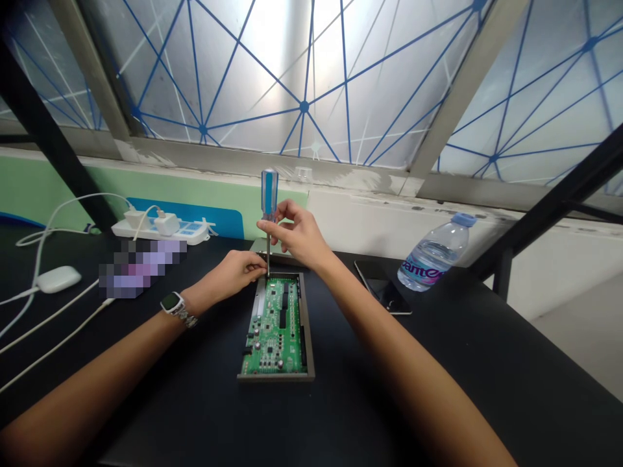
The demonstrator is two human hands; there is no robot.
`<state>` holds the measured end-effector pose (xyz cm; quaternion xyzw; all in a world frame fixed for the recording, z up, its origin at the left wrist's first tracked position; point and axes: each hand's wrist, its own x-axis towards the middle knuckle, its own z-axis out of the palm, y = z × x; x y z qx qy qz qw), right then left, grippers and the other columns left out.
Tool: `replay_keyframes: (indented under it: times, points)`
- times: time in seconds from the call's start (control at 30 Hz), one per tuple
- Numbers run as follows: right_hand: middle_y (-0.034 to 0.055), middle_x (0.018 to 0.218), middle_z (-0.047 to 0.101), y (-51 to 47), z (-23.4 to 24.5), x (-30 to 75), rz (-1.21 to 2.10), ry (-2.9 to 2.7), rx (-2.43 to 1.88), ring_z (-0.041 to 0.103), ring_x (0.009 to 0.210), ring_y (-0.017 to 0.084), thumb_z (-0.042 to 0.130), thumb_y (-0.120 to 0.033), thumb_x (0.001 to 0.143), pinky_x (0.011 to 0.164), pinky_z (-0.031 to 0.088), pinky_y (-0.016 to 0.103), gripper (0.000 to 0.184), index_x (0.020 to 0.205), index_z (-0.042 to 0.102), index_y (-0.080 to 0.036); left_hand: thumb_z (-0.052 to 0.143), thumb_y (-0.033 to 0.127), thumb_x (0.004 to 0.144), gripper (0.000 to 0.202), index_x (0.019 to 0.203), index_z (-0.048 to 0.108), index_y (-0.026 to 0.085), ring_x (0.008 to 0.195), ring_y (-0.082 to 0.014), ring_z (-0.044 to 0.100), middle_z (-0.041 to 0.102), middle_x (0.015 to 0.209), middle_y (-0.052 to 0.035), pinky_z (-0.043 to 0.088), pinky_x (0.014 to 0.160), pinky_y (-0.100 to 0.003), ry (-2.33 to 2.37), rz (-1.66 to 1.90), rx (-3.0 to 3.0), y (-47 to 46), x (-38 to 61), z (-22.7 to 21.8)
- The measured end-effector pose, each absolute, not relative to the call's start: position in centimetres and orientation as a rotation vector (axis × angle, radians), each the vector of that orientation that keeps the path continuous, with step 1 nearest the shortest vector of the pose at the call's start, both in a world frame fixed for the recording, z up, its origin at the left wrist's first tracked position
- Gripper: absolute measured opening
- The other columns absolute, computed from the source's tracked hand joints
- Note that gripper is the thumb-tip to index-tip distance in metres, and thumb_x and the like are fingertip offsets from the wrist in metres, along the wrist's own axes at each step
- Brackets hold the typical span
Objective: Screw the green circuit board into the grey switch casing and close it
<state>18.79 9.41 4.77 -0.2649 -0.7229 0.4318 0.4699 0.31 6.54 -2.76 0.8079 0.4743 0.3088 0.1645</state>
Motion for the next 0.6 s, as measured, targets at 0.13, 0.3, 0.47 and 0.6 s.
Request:
replay_keyframes:
  times: [0.13,0.3,0.47,0.6]
  points:
    - [-0.0029,0.083,0.053,9.0,4.6,18.4,1.010,-1.735,-0.678,0.057,0.056,0.009,0.083,-0.050,0.074,0.039,0.039,0.023,0.046,0.082,0.046,-0.023,0.062,0.019,0.087,0.017,0.085,0.078,0.018,0.067,-0.0185,0.066,0.074,0.075,-0.0054,0.047,0.062,-0.026,1.381,0.870,2.249,6.5,0.6,-2.7]
    - [-0.0023,0.082,0.053,8.5,4.4,17.9,0.961,-1.699,-0.724,0.055,0.056,0.009,0.082,-0.053,0.074,0.041,0.040,0.024,0.047,0.082,0.045,-0.024,0.062,0.018,0.086,0.018,0.088,0.080,0.017,0.068,-0.0206,0.068,0.074,0.075,-0.0071,0.049,0.063,-0.028,1.428,0.867,2.222,6.3,0.9,-2.6]
    - [-0.0028,0.079,0.054,8.3,4.3,17.7,0.975,-1.665,-0.728,0.054,0.054,0.009,0.082,-0.052,0.073,0.040,0.043,0.024,0.048,0.082,0.044,-0.024,0.061,0.018,0.087,0.018,0.088,0.079,0.018,0.069,-0.0203,0.068,0.075,0.077,-0.0072,0.048,0.063,-0.028,1.445,0.863,2.245,6.3,1.0,-2.7]
    - [-0.0038,0.077,0.051,8.4,4.1,17.7,0.981,-1.625,-0.712,0.055,0.052,0.009,0.082,-0.049,0.075,0.038,0.043,0.023,0.045,0.084,0.045,-0.024,0.061,0.019,0.087,0.018,0.088,0.079,0.018,0.071,-0.0200,0.069,0.076,0.079,-0.0068,0.049,0.065,-0.028,1.421,0.885,2.224,6.4,0.8,-2.9]
